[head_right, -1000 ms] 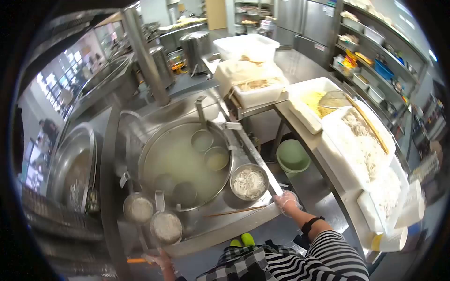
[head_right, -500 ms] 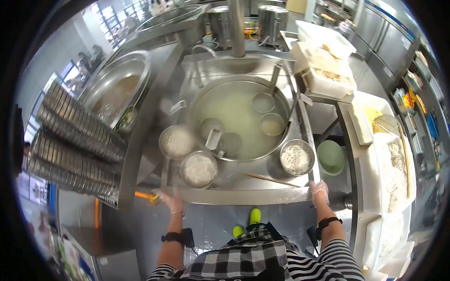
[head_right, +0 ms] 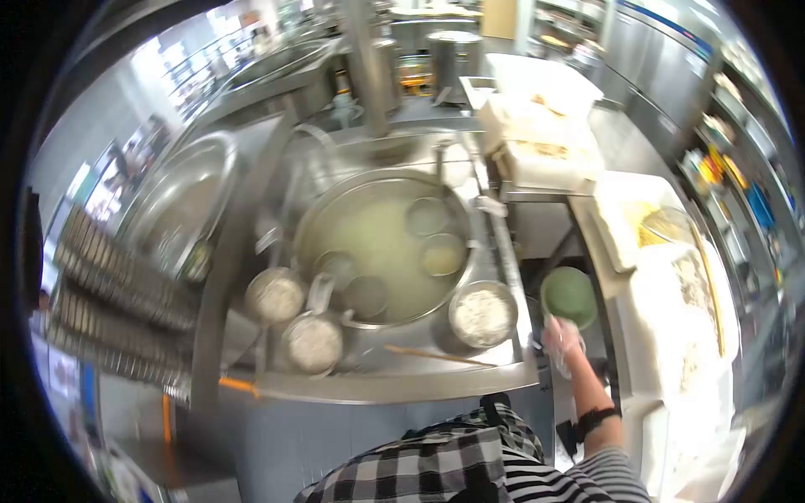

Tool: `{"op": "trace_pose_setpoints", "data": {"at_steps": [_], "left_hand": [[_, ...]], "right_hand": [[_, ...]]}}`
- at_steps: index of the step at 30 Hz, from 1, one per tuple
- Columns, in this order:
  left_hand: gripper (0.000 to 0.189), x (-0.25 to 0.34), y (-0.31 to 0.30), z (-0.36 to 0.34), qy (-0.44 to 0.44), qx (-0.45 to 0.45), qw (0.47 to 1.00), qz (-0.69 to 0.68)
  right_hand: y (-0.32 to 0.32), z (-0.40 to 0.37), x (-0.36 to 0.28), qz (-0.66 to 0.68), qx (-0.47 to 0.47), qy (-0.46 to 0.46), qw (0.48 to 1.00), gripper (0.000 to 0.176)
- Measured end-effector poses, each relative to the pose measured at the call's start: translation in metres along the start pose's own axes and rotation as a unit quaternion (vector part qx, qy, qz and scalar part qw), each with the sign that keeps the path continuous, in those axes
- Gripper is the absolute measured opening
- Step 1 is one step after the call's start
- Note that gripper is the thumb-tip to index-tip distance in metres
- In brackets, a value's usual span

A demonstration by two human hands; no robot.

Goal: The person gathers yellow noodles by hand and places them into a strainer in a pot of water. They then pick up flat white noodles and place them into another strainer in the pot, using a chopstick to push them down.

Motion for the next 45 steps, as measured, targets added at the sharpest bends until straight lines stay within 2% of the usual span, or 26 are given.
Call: {"op": "trace_pose_setpoints", "data": {"at_steps": [1,4,7,9,11,12,14,17,19,20,23,25,26,27,28,30,31,32,35,38,39,40,41,42,44,45], "left_hand": [[0.035,0.009,-0.002,-0.007,-0.06,-0.018,0.996,-0.056],[0.044,0.059,0.011,0.004,-0.152,-0.008,0.962,-0.228],[0.054,0.127,0.021,0.047,-0.134,0.039,0.856,-0.499],[0.058,0.171,0.031,0.06,-0.136,-0.01,0.753,-0.644],[0.062,0.333,-0.018,0.028,-0.202,-0.084,0.641,-0.736],[0.062,0.368,-0.018,0.023,-0.207,-0.082,0.644,-0.732],[0.038,0.4,-0.048,0.03,-0.144,0.087,0.737,-0.655],[0.058,0.36,-0.024,0.063,-0.138,0.107,0.772,-0.611],[0.058,0.372,-0.034,0.059,-0.151,0.115,0.813,-0.551],[0.058,0.385,-0.043,0.055,-0.158,0.114,0.834,-0.517],[0.058,0.409,-0.06,0.04,-0.177,0.108,0.879,-0.43],[0.057,0.419,-0.068,0.033,-0.183,0.102,0.898,-0.387],[0.057,0.424,-0.07,0.032,-0.186,0.098,0.906,-0.368],[0.057,0.429,-0.073,0.031,-0.189,0.096,0.912,-0.351],[0.057,0.433,-0.075,0.03,-0.192,0.093,0.919,-0.333],[0.057,0.44,-0.082,0.033,-0.199,0.093,0.927,-0.305],[0.057,0.443,-0.083,0.033,-0.201,0.089,0.931,-0.291],[0.057,0.444,-0.086,0.033,-0.204,0.087,0.934,-0.281],[0.057,0.448,-0.092,0.034,-0.211,0.081,0.94,-0.256],[0.056,0.452,-0.095,0.034,-0.219,0.076,0.945,-0.23],[0.056,0.453,-0.096,0.033,-0.22,0.074,0.948,-0.219],[0.056,0.455,-0.099,0.032,-0.223,0.075,0.949,-0.209],[0.056,0.458,-0.101,0.031,-0.225,0.074,0.951,-0.2],[0.056,0.461,-0.102,0.029,-0.229,0.074,0.951,-0.192],[0.056,0.468,-0.101,0.027,-0.233,0.071,0.953,-0.178],[0.056,0.471,-0.101,0.027,-0.235,0.071,0.954,-0.174]], "right_hand": [[-0.022,0.009,-0.049,0.131,-0.012,0.194,0.972,0.035],[-0.09,0.082,-0.124,0.229,0.017,0.093,0.969,0.036],[-0.137,0.195,-0.146,0.252,0.011,0.005,0.968,0.039],[-0.152,0.292,-0.141,0.116,0.024,-0.032,0.992,0.042],[-0.183,0.321,-0.204,-0.175,0.151,-0.213,0.949,0.049],[-0.188,0.334,-0.229,-0.227,0.157,-0.197,0.941,0.048],[-0.184,0.359,-0.254,-0.275,0.165,-0.176,0.931,0.046],[-0.187,0.4,-0.257,-0.352,0.209,-0.159,0.898,0.034],[-0.165,0.439,-0.247,-0.456,0.143,-0.174,0.861,0.022],[-0.156,0.458,-0.237,-0.438,0.159,-0.272,0.842,0.017],[-0.17,0.521,-0.229,-0.307,0.094,-0.213,0.923,0.013],[-0.19,0.549,-0.257,-0.483,0.183,-0.374,0.77,0.01],[-0.234,0.544,-0.284,-0.391,0.195,-0.311,0.844,0.01],[-0.26,0.61,-0.254,-0.505,0.367,-0.391,0.676,0.011],[-0.316,0.58,-0.278,-0.397,0.446,-0.371,0.711,0.014],[-0.417,0.564,-0.281,-0.435,0.326,-0.057,0.838,0.017],[-0.463,0.549,-0.24,-0.269,0.4,-0.047,0.875,0.018],[-0.511,0.577,-0.17,-0.285,0.392,0.066,0.872,0.018],[-0.515,0.484,-0.117,-0.415,0.391,0.23,0.789,0.024],[-0.481,0.525,-0.046,-0.507,0.279,0.285,0.764,0.027],[-0.454,0.534,-0.056,-0.298,0.366,0.186,0.862,0.04],[-0.425,0.536,-0.071,-0.066,0.426,0.077,0.899,0.058],[-0.373,0.546,-0.126,-0.124,0.288,0.034,0.949,0.06],[-0.328,0.553,-0.168,-0.255,0.334,-0.172,0.891,0.073],[-0.266,0.519,-0.217,-0.386,0.421,-0.314,0.759,0.052],[-0.265,0.525,-0.216,-0.385,0.419,-0.315,0.76,0.052]]}}
Point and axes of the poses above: each hand's wrist, its own z-axis towards the middle knuckle, its own y-axis out of the palm, x = y × z, the point moved 9 cm from there along z, towards the middle knuckle, and after that the axes turned 1 degree about -z, right-handed, at the moved point
